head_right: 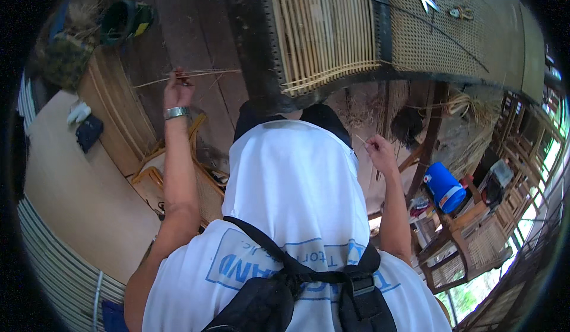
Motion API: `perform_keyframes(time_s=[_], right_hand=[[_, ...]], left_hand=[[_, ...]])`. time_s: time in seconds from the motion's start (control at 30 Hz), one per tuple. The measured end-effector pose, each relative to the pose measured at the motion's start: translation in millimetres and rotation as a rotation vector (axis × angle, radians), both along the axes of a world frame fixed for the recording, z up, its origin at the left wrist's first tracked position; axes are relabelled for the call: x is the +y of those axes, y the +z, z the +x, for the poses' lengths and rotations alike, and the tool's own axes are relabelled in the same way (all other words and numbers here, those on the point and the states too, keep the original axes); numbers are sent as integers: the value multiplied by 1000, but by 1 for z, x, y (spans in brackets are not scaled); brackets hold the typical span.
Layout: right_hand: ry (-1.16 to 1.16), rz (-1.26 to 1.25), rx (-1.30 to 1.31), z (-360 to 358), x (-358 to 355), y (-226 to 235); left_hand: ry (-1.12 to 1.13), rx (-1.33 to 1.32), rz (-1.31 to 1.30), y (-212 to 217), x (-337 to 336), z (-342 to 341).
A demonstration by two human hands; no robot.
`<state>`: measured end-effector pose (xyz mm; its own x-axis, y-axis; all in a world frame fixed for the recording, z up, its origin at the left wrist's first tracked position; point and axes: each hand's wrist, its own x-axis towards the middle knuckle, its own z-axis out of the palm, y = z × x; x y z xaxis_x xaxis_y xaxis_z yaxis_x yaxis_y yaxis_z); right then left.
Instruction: Weaving and securing bamboo or rattan strips onto a mat or furniture piece in a workshop environment.
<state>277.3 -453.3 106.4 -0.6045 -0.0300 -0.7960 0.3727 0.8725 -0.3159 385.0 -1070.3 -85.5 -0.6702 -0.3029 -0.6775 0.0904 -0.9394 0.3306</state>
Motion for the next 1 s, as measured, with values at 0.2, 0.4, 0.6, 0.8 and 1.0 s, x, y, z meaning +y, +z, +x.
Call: perform_keyframes(time_s=[0.2, 0.4, 0.6, 0.8, 1.0], right_hand=[[137, 26, 3, -37, -28, 7], [196, 22, 110, -44, -36, 10], [275, -7, 243, -32, -31, 9], [90, -61, 445, -36, -28, 16], [10, -37, 393, -19, -8, 20]], left_hand=[[122, -192, -231, 11, -96, 77], [133, -270, -310, 25, -118, 90], [38, -397, -610, 44, -114, 55], [-10, -437, -549, 47, -124, 5], [-254, -243, -553, 36, -198, -58]])
